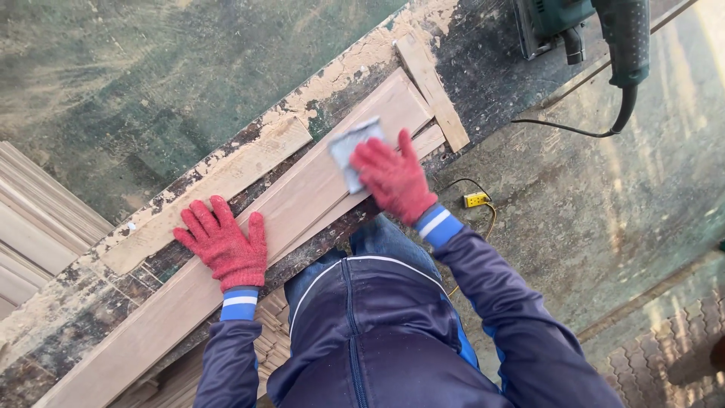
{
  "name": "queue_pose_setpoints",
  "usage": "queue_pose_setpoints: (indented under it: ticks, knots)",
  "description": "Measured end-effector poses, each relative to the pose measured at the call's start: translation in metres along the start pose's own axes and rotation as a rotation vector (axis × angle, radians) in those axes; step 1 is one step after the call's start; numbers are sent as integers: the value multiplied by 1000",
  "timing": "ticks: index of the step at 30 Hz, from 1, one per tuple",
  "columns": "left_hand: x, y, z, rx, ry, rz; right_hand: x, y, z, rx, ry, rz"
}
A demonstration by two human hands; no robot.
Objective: Sand wooden planks using sandpaper and an electric orbital sander.
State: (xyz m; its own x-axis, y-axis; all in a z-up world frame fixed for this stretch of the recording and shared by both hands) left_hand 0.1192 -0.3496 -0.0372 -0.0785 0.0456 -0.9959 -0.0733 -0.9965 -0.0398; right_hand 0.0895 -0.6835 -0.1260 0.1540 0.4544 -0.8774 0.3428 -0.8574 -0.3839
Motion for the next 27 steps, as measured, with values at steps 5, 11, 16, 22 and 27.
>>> queue_pose_setpoints:
  ticks: [5, 11, 16, 22, 27]
  knots:
    - [4, -3, 1, 14, -7, 45, 1, 56, -48, 341, 14, 158]
    - [0, -1, 0, -19, -13, 0, 3, -65, -35, 91, -219, 66]
    - [0, 0, 0, -18, -13, -1, 1, 39, -44, 118, -151, -376]
    - [-4, -1, -4, -31, -2, 7, -27, 68, -15, 340, 65, 171]
    - [-5, -1, -3, 24, 38, 8, -10, 70, -4, 430, 20, 232]
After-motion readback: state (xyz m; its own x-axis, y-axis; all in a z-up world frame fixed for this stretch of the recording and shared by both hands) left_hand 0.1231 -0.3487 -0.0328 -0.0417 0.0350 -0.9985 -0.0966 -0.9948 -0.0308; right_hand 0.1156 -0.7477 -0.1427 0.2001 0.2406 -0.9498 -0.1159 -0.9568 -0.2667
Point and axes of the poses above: each hand's wrist, its own z-axis away from the middle knuckle, its own x-axis out of the palm, y = z × x, the point moved 2 cm from there along -z, towards the middle knuckle, and after that the axes turned 4 degrees about -x, right-handed, at the moved point
